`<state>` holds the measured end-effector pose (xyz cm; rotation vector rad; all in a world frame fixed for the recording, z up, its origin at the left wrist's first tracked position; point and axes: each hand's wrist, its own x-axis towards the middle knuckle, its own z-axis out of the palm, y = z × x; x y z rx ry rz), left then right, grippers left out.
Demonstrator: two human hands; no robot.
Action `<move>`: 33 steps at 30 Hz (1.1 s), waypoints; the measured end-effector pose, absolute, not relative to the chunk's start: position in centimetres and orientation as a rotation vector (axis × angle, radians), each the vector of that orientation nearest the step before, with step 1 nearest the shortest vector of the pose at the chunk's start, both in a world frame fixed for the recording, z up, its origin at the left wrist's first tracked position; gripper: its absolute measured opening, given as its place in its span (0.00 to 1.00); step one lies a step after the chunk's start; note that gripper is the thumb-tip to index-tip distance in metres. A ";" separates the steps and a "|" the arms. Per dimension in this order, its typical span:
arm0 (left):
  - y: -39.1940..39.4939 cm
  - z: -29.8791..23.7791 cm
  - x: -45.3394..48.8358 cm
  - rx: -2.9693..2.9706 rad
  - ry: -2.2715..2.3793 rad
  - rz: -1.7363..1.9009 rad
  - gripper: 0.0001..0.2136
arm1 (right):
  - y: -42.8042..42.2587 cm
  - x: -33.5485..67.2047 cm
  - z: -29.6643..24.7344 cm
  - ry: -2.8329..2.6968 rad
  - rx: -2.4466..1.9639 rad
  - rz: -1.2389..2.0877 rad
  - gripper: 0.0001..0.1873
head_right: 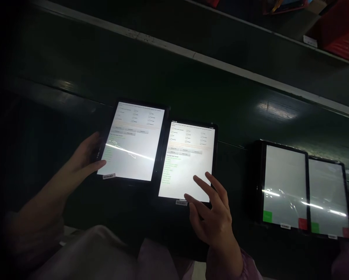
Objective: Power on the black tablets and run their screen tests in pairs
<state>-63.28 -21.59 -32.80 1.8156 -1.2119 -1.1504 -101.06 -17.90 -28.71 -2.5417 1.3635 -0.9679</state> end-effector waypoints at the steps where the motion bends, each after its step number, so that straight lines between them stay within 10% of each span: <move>1: -21.5 -32.8 -63.1 1.801 -1.229 -1.162 0.48 | -17.9 -100.8 -28.7 1.355 -2.542 -0.963 0.13; 33: -20.9 -33.6 -61.5 1.730 -1.252 -1.275 0.50 | -17.4 -100.9 -30.0 1.626 -2.529 -0.962 0.13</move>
